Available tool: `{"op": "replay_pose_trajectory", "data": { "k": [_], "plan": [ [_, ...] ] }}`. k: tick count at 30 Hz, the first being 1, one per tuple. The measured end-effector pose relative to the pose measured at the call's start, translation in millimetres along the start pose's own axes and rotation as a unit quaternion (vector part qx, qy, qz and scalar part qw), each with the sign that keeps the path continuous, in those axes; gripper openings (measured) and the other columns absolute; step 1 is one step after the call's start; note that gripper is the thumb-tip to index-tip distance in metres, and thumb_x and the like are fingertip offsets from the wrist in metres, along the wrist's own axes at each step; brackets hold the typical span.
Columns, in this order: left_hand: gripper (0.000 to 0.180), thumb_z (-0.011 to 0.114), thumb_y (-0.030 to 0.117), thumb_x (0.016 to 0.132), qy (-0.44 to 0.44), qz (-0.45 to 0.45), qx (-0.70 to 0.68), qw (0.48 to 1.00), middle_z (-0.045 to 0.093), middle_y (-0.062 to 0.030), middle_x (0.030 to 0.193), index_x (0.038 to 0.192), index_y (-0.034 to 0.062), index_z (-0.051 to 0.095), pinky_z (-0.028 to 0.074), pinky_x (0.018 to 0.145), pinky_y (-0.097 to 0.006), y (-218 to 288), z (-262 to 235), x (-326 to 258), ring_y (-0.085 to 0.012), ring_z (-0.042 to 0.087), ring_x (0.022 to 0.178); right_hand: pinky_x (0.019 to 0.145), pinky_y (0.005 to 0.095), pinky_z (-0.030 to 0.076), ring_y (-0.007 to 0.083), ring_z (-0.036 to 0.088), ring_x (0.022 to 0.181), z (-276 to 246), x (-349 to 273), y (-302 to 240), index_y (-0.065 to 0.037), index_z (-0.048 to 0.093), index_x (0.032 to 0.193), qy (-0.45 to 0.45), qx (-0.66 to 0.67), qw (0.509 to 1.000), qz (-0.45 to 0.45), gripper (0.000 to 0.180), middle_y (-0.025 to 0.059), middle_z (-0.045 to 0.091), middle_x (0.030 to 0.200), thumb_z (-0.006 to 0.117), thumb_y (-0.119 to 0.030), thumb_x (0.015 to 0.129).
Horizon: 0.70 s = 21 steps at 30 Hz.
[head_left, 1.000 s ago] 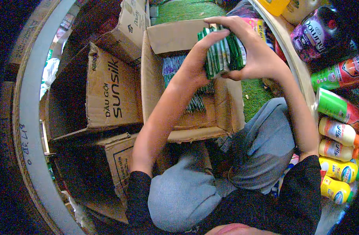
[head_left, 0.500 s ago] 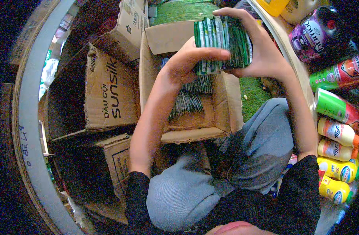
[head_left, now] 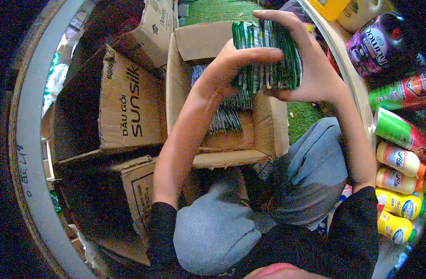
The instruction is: The recorder is sitting on the floor, sorting numerous small green and pink sachets into a cardboard box.
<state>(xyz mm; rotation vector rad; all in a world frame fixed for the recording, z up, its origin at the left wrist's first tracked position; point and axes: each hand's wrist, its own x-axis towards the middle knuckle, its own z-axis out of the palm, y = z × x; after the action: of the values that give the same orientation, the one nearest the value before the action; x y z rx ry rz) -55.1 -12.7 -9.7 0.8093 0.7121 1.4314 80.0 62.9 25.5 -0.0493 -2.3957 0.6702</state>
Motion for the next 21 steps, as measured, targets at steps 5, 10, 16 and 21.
{"op": "replay_pose_trajectory", "data": {
  "k": [5, 10, 16, 21],
  "plan": [
    [0.039, 0.067, 0.018, 0.065, 0.021, 0.017, 0.049, 0.998, 0.058, -0.0051, 0.082, 0.097, 0.0025, 0.051, 0.049, 0.063, -0.028, -9.8, -4.0, 8.4, -0.0146, 0.058, 0.070, 0.092, 0.0334, 0.031, 0.0239, 0.043, 0.105, -3.7, 0.7, 6.3, -0.007, 0.035, 0.120, -0.028, -0.072, 0.997, -0.023, 0.084, 0.0105, 0.044, 0.113, 0.071, -0.017, 0.045],
    [0.037, 0.066, 0.020, 0.067, 0.038, -0.035, -0.097, 0.994, 0.058, -0.0067, 0.082, 0.096, 0.0026, 0.051, 0.050, 0.062, -0.028, -8.5, -0.2, 13.8, -0.0159, 0.059, 0.069, 0.088, 0.0330, 0.035, 0.0228, 0.046, 0.100, -5.2, 1.2, 11.8, -0.007, 0.038, 0.117, -0.003, -0.016, 1.000, -0.015, 0.081, 0.0099, 0.047, 0.108, 0.070, -0.017, 0.044],
    [0.037, 0.065, 0.019, 0.067, 0.009, -0.003, -0.018, 1.000, 0.058, -0.0073, 0.082, 0.096, 0.0018, 0.050, 0.051, 0.061, -0.030, -2.9, -4.0, 8.7, -0.0164, 0.060, 0.068, 0.087, 0.0325, 0.035, 0.0224, 0.047, 0.096, -7.5, 4.9, 3.8, -0.006, 0.040, 0.115, -0.014, -0.068, 0.997, -0.019, 0.079, 0.0089, 0.046, 0.107, 0.069, -0.014, 0.042],
    [0.039, 0.066, 0.018, 0.066, -0.008, -0.007, -0.027, 1.000, 0.058, -0.0078, 0.084, 0.097, 0.0014, 0.050, 0.051, 0.063, -0.029, -0.6, -2.0, 8.7, -0.0165, 0.060, 0.070, 0.089, 0.0353, 0.032, 0.0251, 0.043, 0.101, 11.4, 28.3, 49.6, -0.003, 0.040, 0.115, 0.083, 0.078, 0.949, -0.295, 0.071, 0.0132, 0.045, 0.108, 0.069, -0.022, 0.052]
  ]
}}
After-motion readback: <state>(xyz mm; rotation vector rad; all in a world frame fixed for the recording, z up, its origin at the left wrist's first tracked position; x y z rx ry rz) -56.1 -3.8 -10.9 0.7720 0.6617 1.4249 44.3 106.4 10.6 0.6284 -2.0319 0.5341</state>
